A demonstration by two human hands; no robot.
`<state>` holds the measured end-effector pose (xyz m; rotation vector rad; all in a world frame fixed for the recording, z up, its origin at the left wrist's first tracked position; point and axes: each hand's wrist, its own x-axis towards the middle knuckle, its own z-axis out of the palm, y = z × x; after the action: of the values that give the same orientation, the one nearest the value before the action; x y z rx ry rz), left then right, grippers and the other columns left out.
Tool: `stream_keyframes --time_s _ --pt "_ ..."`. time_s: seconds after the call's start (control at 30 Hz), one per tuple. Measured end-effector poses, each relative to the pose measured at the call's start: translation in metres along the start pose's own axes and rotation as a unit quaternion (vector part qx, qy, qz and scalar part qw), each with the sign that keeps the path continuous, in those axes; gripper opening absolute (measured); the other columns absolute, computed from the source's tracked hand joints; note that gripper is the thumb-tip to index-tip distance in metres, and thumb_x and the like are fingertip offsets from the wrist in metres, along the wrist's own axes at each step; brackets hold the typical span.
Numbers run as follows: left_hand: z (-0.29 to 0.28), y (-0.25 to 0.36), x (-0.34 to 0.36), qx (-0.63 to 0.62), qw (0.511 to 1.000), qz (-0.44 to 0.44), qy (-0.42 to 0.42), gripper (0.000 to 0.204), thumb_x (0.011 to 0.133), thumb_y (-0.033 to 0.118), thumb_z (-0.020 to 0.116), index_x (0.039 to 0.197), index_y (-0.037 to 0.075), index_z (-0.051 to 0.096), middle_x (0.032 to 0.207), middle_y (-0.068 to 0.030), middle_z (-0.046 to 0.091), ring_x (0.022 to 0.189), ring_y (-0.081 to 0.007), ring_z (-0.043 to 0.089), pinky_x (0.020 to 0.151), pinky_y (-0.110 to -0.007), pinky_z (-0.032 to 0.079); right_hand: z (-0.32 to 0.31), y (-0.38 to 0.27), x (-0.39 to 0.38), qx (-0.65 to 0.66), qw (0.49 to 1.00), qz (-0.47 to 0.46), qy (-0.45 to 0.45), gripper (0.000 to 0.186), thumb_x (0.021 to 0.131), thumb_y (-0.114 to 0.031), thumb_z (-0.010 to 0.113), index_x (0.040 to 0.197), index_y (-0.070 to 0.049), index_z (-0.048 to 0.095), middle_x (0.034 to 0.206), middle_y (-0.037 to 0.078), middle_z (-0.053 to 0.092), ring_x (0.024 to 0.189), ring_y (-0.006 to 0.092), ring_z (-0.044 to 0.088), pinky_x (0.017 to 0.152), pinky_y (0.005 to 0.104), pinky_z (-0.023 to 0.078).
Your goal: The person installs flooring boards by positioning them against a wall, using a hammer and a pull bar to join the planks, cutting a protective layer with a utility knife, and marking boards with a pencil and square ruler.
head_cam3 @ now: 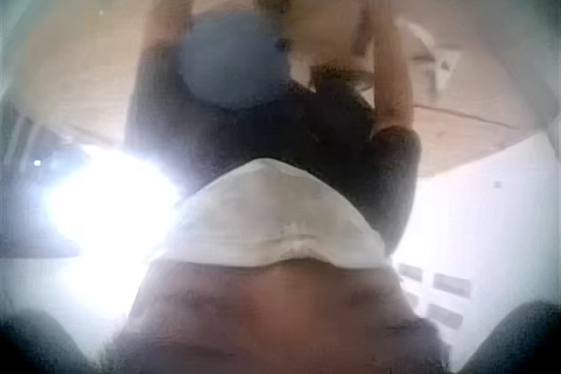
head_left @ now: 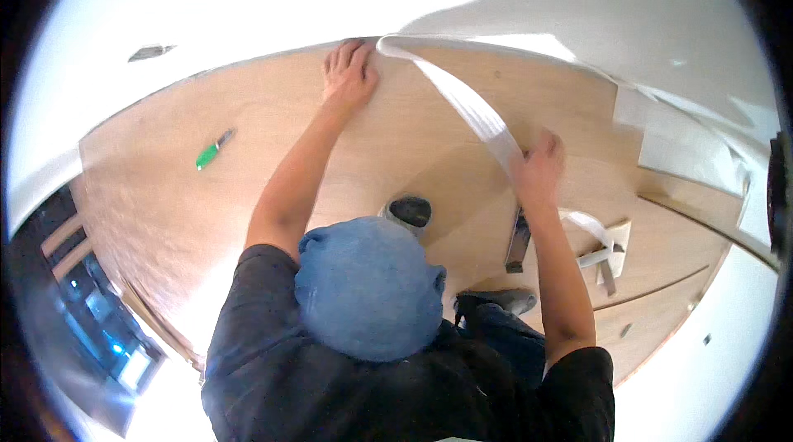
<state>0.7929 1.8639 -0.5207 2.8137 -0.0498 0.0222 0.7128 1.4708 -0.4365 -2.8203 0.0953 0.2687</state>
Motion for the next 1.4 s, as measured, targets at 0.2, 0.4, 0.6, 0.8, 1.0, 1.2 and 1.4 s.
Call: stream_keyframes --time_s 0.2,0.4,0.6,0.8,1.0,1.2,1.4 --pt "-0.005 0.014 0.007 0.036 0.998 -0.055 0.004 0.048 0.095 0.029 0.054 0.142 0.016 0.058 0.146 -0.0127 0.050 0.138 -0.0320 0.042 0.120 -0.053 0.026 0.013 -0.204 0.091 0.050 0.938 -0.331 -0.086 0.054 0.095 -0.028 0.063 0.147 -0.019 0.049 0.140 0.020 0.055 0.127 0.0409 0.054 0.110 0.0500 0.044" --pt "0.000 0.015 0.010 0.068 0.996 -0.058 -0.002 0.050 0.097 0.032 0.053 0.146 0.027 0.056 0.146 -0.0098 0.048 0.140 -0.0302 0.041 0.122 -0.051 0.025 0.068 -0.163 0.138 -0.079 0.946 -0.307 -0.071 0.036 0.099 -0.018 0.051 0.129 -0.001 0.061 0.125 0.018 0.065 0.122 0.0347 0.061 0.104 0.0474 0.050" --pt "0.004 0.021 0.011 0.061 0.997 -0.045 0.023 0.048 0.097 0.031 0.052 0.145 0.029 0.057 0.143 -0.0085 0.049 0.137 -0.0287 0.043 0.121 -0.050 0.027 -0.030 0.126 0.153 -0.191 0.976 0.040 -0.098 0.045 0.098 -0.041 0.060 0.116 0.000 0.068 0.123 0.023 0.066 0.121 0.0385 0.060 0.103 0.0497 0.049" --pt "0.007 0.018 0.011 0.090 0.995 -0.047 0.024 0.049 0.098 0.029 0.052 0.148 0.028 0.055 0.145 -0.0082 0.047 0.138 -0.0278 0.042 0.122 -0.050 0.025 -0.053 0.154 0.115 -0.239 0.965 -0.028 0.109 0.029 0.088 -0.024 0.066 0.109 -0.004 0.069 0.131 0.025 0.060 0.127 0.0437 0.053 0.110 0.0566 0.040" --pt "0.007 0.012 0.011 0.134 0.989 -0.054 -0.031 0.049 0.103 0.030 0.047 0.152 0.027 0.050 0.148 -0.0073 0.046 0.140 -0.0265 0.040 0.123 -0.050 0.024 -0.013 -0.037 0.109 -0.072 0.979 -0.179 0.067 0.042 0.094 -0.032 0.063 0.127 -0.006 0.062 0.124 0.017 0.067 0.122 0.0390 0.058 0.108 0.0552 0.041" --pt "0.024 0.022 0.009 0.124 0.991 -0.057 -0.016 0.050 0.103 0.032 0.043 0.153 0.028 0.049 0.152 -0.0072 0.044 0.143 -0.0263 0.037 0.123 -0.049 0.022 0.004 0.116 0.155 -0.257 0.946 -0.198 0.017 0.038 0.091 -0.033 0.064 0.118 -0.006 0.069 0.119 0.018 0.068 0.120 0.0378 0.059 0.106 0.0521 0.044" --pt "0.021 0.000 0.008 0.117 0.992 -0.044 0.023 0.049 0.101 0.033 0.045 0.148 0.025 0.056 0.153 -0.0104 0.044 0.140 -0.0314 0.040 0.121 -0.053 0.023 -0.064 0.135 0.125 -0.128 0.970 -0.138 0.155 0.049 0.093 -0.040 0.068 0.134 -0.013 0.061 0.111 0.016 0.067 0.107 0.0365 0.065 0.096 0.0474 0.051"
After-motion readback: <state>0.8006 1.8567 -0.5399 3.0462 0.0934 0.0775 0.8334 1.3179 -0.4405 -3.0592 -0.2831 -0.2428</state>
